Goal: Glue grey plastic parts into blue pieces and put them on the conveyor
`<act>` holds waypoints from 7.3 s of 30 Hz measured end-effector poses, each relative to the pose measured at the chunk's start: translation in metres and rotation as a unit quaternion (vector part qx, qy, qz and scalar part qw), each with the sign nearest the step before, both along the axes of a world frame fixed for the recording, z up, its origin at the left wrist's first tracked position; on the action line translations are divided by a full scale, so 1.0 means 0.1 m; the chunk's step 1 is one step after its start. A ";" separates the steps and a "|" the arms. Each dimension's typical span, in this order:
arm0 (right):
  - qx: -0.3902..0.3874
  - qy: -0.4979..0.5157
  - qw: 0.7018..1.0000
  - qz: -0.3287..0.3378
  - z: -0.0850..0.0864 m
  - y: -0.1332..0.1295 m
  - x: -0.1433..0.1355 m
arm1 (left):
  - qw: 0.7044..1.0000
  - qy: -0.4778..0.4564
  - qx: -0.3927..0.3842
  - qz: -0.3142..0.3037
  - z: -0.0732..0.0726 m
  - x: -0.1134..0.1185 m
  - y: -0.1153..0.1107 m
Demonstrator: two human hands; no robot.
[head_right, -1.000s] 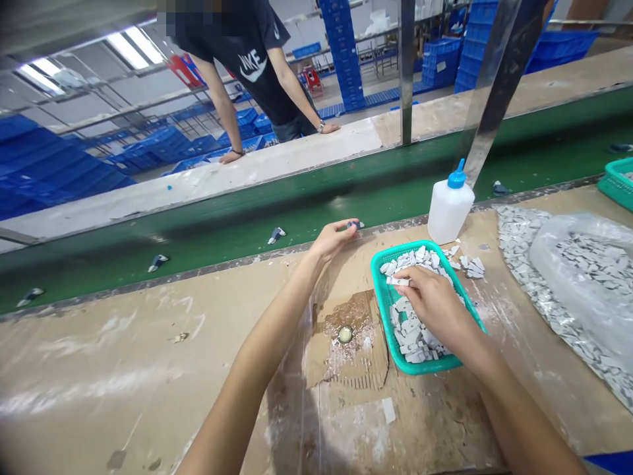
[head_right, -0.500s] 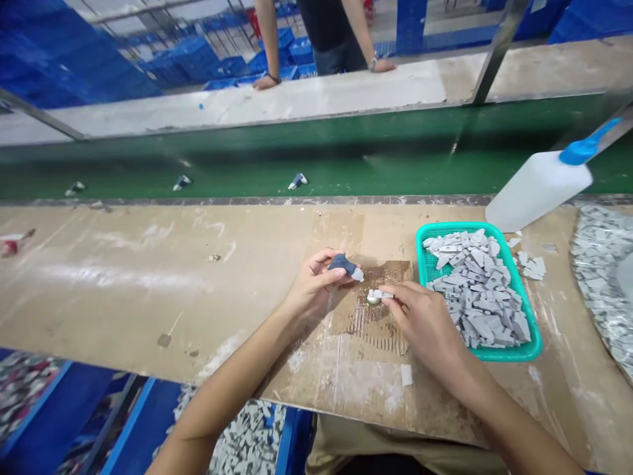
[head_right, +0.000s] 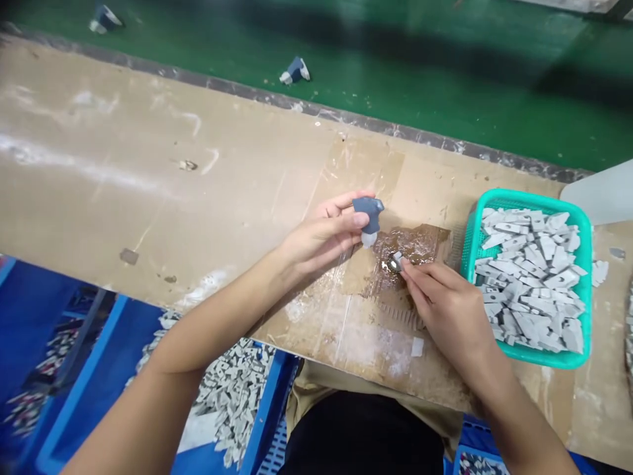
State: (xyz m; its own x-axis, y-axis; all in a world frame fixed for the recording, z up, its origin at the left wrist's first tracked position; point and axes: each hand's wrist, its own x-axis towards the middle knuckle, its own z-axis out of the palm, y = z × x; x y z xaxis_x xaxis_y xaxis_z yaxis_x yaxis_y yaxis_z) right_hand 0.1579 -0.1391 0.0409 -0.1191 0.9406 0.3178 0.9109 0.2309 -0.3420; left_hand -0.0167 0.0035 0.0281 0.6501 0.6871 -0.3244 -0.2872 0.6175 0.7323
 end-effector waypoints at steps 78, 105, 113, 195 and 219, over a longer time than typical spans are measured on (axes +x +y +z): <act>0.189 0.231 0.927 -0.228 0.22 -0.16 0.23 | 0.996 0.044 -0.066 -0.048 0.08 -0.03 -0.28; -0.172 -0.059 0.934 -0.308 -0.09 0.11 0.82 | 0.625 0.579 0.511 0.113 0.04 1.31 1.83; -0.133 -0.092 0.926 -0.342 -0.12 0.11 0.75 | 0.683 0.472 0.556 -0.043 -0.11 2.36 1.15; -0.024 0.017 0.999 -0.041 0.03 -0.03 -0.01 | 0.997 -0.022 0.073 0.021 -0.18 0.10 -0.01; 0.055 0.242 0.965 -0.086 0.13 -0.08 0.05 | 0.989 0.048 0.123 -0.070 -0.10 0.13 -0.27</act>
